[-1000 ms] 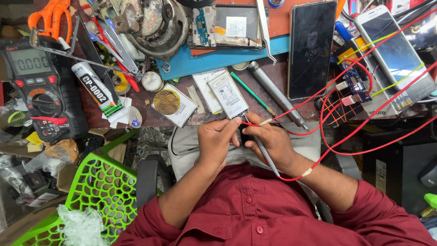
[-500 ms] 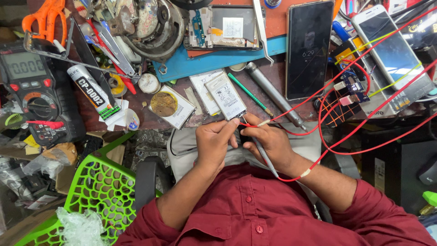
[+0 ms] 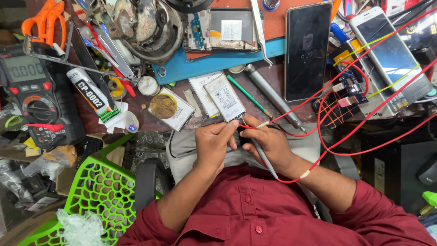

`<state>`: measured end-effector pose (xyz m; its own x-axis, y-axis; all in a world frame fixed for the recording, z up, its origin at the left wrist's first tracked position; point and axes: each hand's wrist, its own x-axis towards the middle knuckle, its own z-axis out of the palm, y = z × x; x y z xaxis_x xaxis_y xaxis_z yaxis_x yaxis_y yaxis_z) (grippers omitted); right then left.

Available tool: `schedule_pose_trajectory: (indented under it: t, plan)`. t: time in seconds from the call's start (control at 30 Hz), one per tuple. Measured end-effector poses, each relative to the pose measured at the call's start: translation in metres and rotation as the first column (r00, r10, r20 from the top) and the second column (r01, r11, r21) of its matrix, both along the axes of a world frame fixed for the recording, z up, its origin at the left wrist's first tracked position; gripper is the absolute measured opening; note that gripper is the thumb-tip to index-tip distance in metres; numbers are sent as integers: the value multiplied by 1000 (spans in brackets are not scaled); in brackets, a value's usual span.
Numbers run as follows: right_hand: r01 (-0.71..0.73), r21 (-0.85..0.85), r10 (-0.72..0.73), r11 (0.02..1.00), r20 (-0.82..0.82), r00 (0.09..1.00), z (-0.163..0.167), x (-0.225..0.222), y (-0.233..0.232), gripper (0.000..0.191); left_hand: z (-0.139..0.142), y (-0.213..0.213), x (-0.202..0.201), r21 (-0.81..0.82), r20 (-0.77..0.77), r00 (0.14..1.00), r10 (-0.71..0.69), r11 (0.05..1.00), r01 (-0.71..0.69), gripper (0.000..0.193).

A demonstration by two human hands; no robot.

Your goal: The person holds a lithium polymer battery and uses a soldering iron to apply heat to the battery terminals while maintaining contact with red and black wires. The hands remain steady throughout the clip, and the battery is not repositioned.

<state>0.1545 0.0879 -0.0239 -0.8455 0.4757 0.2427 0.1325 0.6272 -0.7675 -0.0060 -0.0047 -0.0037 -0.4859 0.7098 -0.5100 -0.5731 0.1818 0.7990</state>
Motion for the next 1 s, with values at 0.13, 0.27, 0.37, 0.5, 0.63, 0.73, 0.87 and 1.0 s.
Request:
schedule_pose_trajectory:
  t: [0.13,0.27,0.37,0.5,0.63,0.73,0.87,1.0]
  plan:
    - [-4,6,4,1000,-3,1000,1,1,0,30,-1,-1,0,18,-3,1000,-8,1000,8,21]
    - [4,15,-4,1000,1,1000,1,0,1,29,-1,0,0,16,-9,1000,-3,1000,3,21]
    - [6,14,-7,1000,4,1000,1,-1,0,29,-1,0,0,2,5,1000,5,1000,-5,20]
    - [8,21,-9,1000,7,1000,2,0,0,29,0,0,-1,19,-26,1000,-13,1000,13,24]
    - [12,34,-12,999,14,1000,1,0,0,29,1,0,-1,10,-15,1000,-9,1000,9,23]
    - [14,37,-14,999,6,1000,0,0,-1,29,1,1,-1,-6,2,1000,-7,1000,7,21]
    - [12,10,-12,1000,6,1000,0,-1,0,29,0,1,-1,4,-30,999,-19,1000,19,24]
    - [9,33,-8,999,-8,1000,2,-1,1,30,-1,1,0,9,-21,1000,-14,1000,14,23]
